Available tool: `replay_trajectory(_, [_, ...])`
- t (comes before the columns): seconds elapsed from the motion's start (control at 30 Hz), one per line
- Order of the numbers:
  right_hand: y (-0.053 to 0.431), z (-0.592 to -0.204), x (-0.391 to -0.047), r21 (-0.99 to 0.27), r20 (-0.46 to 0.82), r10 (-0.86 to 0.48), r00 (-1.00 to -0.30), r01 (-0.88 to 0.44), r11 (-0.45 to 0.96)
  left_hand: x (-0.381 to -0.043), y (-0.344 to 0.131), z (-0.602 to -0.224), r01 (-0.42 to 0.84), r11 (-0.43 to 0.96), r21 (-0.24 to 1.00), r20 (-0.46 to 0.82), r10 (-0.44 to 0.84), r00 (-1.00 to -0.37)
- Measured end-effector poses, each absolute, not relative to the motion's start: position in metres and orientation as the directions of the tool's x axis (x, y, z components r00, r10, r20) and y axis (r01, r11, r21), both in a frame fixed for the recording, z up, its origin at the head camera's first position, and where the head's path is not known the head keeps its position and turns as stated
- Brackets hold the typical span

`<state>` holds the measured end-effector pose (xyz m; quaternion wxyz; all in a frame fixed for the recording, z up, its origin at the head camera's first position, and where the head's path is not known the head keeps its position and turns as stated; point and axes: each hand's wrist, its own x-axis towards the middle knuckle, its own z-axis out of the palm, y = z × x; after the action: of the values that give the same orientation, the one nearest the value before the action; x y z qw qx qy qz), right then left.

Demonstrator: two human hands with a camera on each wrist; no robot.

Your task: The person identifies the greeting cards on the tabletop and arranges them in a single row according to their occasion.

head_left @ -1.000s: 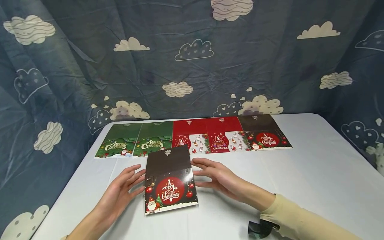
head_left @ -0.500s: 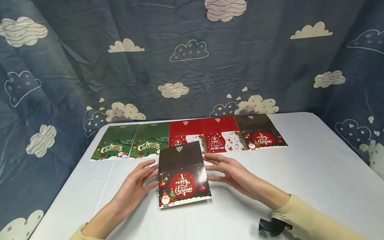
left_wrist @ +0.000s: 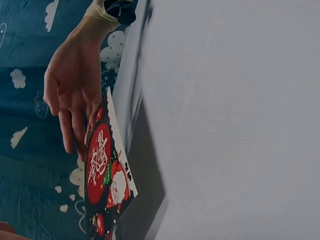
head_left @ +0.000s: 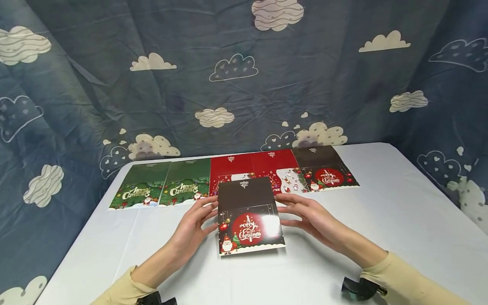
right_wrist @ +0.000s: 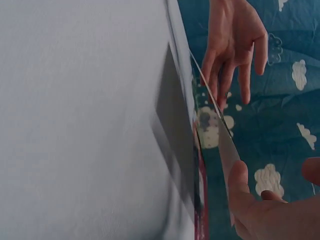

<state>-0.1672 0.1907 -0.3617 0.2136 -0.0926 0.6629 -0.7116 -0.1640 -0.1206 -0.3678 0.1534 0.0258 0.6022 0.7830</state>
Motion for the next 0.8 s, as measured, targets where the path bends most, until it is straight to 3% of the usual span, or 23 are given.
replay_trajectory(0.8, [0.255,-0.362,-0.164,-0.983,-0.081,-0.293,-0.953,0.028,0.182,-0.2,-0.038,-0.371,-0.121,-0.273,0.954,-0.015,0.361,-0.932])
